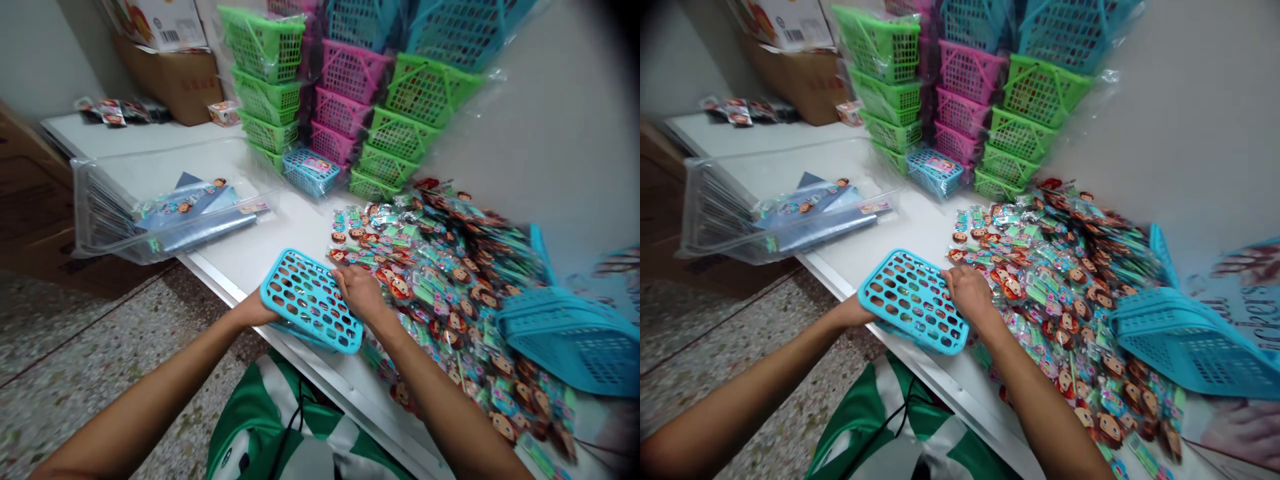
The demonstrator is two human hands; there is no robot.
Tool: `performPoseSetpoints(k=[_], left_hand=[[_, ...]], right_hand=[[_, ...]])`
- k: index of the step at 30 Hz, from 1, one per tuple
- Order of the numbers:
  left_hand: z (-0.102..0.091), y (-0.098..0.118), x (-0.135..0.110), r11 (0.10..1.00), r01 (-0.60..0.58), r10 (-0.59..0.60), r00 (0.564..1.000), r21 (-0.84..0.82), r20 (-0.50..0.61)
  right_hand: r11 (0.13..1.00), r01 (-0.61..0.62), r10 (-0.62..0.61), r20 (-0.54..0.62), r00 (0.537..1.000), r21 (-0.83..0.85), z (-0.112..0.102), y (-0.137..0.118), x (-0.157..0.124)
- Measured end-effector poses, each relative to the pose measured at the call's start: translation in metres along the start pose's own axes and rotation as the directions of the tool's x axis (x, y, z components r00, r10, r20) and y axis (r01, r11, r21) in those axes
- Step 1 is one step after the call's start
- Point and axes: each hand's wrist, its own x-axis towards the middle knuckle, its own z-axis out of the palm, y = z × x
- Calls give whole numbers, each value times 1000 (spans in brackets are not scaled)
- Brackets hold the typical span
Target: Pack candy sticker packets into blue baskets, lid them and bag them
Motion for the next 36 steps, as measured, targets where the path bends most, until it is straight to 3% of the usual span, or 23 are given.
performPoseSetpoints(k=[2, 4, 7, 9, 10, 11, 14, 15, 20, 26, 33, 36], left_hand=[[0, -1, 4, 996, 41, -48, 995, -81, -86], [3, -2, 11, 975, 25, -87, 958, -221, -272], [4, -2, 15, 936, -100, -107, 832, -336, -545], [1, -2, 12, 949, -171, -50, 748, -265, -662], [-1, -3, 8, 965, -171, -12, 727, -198, -687], [-3, -5, 3, 982, -141, 17, 733, -127, -680], [-1, -18, -12, 1000, 19, -13, 848, 5, -530], [2, -24, -16, 999, 46, -38, 865, 2, -501], [18, -45, -22, 999, -23, 5, 832, -27, -555], [19, -53, -24, 990, -38, -43, 830, -133, -557], [16, -55, -28, 989, -58, -19, 859, -134, -512], [16, -56, -26, 982, -11, -90, 851, -188, -517]], right_hand=[[999, 3, -3, 10, 1000, -39, 0, -1, 1], [997, 15, -13, 20, 1000, -74, 1, -1, 2], [993, 42, -39, 31, 999, -113, 2, -1, 3], [990, 59, -54, 38, 998, -130, 3, -1, 3], [988, 65, -60, 41, 997, -137, 3, -1, 3], [987, 71, -65, 43, 997, -141, 4, -1, 3], [987, 72, -66, 46, 997, -144, 3, -1, 3], [989, 71, -65, 46, 997, -129, 3, 0, 3], [986, 64, -69, 25, 997, 153, 5, 6, 6], [855, 52, -108, 79, 991, 516, 9, 16, 9], [853, 43, -128, 129, 983, 520, 6, 13, 12], [884, 45, -125, 142, 982, 466, 4, 10, 14]])
